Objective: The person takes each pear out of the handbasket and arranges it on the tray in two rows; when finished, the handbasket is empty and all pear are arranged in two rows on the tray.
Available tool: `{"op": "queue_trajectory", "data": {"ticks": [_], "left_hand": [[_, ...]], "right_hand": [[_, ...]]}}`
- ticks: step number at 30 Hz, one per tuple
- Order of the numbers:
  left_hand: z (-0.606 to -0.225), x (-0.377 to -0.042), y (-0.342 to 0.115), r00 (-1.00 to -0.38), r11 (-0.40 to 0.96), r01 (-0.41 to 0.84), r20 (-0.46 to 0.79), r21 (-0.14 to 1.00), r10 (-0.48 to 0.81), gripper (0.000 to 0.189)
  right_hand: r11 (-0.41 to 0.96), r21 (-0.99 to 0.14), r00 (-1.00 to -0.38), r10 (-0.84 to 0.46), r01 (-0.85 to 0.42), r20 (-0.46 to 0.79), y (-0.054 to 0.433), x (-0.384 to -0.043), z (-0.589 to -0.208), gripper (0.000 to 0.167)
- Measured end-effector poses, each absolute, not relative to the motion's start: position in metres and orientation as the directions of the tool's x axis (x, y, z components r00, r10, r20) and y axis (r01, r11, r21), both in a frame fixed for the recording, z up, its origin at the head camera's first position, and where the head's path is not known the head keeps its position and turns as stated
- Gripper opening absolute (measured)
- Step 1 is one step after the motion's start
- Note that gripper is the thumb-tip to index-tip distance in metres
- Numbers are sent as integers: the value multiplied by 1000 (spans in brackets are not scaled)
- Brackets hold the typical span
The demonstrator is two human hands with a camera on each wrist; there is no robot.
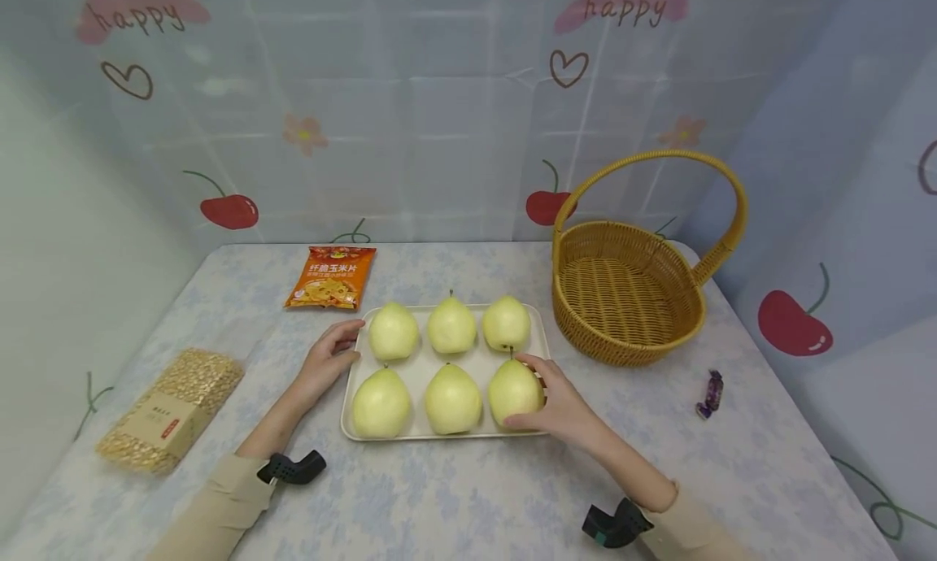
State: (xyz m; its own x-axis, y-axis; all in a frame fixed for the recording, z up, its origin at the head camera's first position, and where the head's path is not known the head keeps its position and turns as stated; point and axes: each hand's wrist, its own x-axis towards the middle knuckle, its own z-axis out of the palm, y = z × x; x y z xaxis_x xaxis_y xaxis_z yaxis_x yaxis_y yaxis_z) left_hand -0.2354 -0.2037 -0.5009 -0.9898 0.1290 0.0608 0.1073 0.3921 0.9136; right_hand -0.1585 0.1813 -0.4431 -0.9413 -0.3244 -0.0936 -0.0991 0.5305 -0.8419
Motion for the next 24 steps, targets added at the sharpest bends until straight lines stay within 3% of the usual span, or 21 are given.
{"op": "queue_trajectory", "data": {"ticks": [17,24], "left_hand": [[-505,-229,-203,-986,424,151,104,893,131,48],[-467,-218,-192,-984,394,159,113,905,139,47]], "right_hand": [[544,-819,-929,-369,-183,-37,181,-155,-439,76],[543,-821,-938,-345,-176,-27,184,-160,-435,73]]}}
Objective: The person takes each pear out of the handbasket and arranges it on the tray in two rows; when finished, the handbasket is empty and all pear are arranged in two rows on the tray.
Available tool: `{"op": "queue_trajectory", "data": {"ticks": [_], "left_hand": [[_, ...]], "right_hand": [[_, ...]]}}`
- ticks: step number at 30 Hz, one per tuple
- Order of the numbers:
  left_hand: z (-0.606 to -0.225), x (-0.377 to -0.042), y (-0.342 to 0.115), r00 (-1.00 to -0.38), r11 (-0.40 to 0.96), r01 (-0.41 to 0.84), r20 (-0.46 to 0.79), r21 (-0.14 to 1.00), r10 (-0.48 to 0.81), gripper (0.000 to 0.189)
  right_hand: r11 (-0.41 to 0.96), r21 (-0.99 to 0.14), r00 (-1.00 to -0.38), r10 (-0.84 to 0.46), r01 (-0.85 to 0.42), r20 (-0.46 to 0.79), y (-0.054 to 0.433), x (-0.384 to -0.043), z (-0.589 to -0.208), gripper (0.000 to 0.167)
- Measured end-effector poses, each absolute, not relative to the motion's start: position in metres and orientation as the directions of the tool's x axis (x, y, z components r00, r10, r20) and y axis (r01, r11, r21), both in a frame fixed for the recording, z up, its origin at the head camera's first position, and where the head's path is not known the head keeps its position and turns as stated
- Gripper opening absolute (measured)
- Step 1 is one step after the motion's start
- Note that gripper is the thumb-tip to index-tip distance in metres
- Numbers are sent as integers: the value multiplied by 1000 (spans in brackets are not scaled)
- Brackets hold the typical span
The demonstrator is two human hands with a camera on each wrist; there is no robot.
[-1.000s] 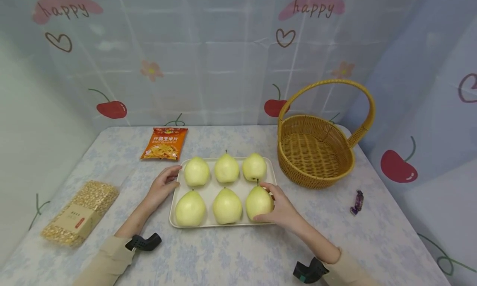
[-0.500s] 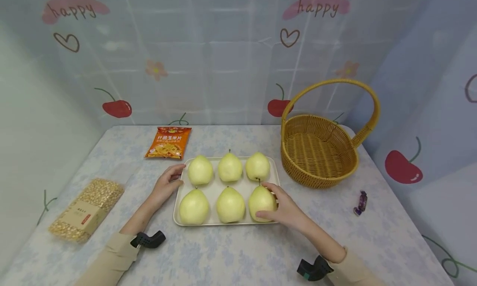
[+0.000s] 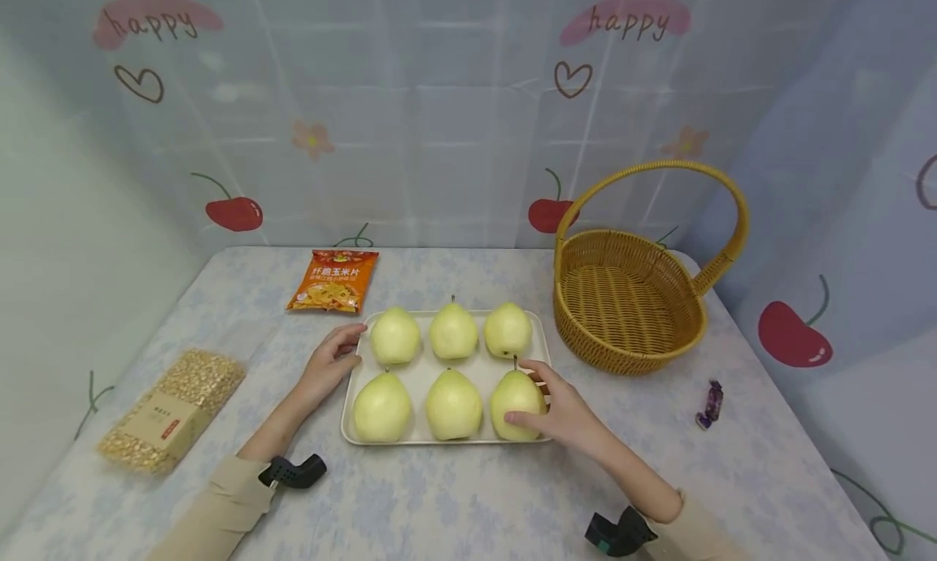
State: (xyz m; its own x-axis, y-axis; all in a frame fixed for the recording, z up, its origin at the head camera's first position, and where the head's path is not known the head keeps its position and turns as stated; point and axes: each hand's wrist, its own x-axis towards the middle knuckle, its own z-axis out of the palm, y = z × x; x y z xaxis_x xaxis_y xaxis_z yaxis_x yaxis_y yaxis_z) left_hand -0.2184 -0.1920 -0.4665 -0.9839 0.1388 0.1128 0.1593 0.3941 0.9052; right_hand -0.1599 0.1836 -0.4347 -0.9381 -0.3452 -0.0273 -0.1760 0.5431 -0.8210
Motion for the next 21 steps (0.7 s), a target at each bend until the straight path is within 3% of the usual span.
{"op": "queue_trajectory", "data": {"ticks": [21], "left_hand": [[-463,-223,-190,-984,390,142,88,910,153,48]], "right_hand": [[545,-826,-942,-331,-143,-55,184,-161,-428,69]]}}
